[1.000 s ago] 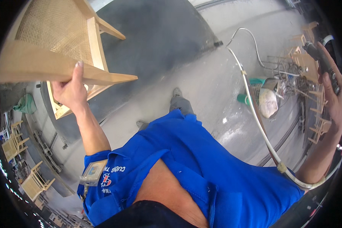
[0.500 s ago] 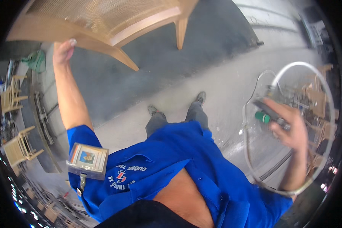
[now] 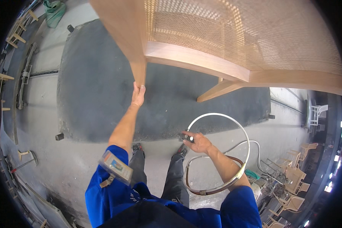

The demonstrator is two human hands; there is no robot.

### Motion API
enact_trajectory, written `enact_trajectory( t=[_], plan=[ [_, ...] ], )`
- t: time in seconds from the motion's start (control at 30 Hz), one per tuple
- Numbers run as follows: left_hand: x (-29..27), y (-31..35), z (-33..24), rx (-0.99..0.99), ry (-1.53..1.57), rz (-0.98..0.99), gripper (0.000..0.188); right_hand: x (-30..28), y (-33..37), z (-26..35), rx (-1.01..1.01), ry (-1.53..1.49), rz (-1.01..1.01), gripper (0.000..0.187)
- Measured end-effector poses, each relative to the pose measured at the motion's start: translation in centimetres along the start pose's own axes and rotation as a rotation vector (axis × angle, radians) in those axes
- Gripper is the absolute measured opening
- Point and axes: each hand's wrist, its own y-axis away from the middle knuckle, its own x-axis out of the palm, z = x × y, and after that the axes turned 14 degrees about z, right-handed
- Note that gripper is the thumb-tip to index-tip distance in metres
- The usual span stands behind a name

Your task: The person uses a spray gun to apply white paint to multiple wooden chairs in a workshop. They rotate each chair to cover all sides, then place it aside and pick up the next chair to repeat the process.

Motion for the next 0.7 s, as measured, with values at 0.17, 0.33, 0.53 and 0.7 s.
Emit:
enact_trajectory(
  t=[0.17, 0.33, 0.53, 0.7],
  plan=[
    [5.3, 1.6, -4.7, 0.008, -0.001, -0.323, 0.049, -0.9, -3.0, -1.0, -0.089, -0.338, -0.410, 0.056],
    [7.1, 2.8, -17.1, -0.163, -0.138, -0.320, 0.055, -1.1, -5.9, 1.6, -0.272, -0.961, -0.804, 0.054],
    [4.4, -6.9, -28.4, 0.151, -0.295, -0.382, 0.057, -9.5, -11.5, 5.0, -0.560, -1.375, -0.945, 0.050],
    [0.3, -16.1, -36.8, 0.135, -0.266, -0.265, 0.064, -20.9, -16.9, 9.1, -0.739, -1.473, -0.964, 0.049]
  ],
)
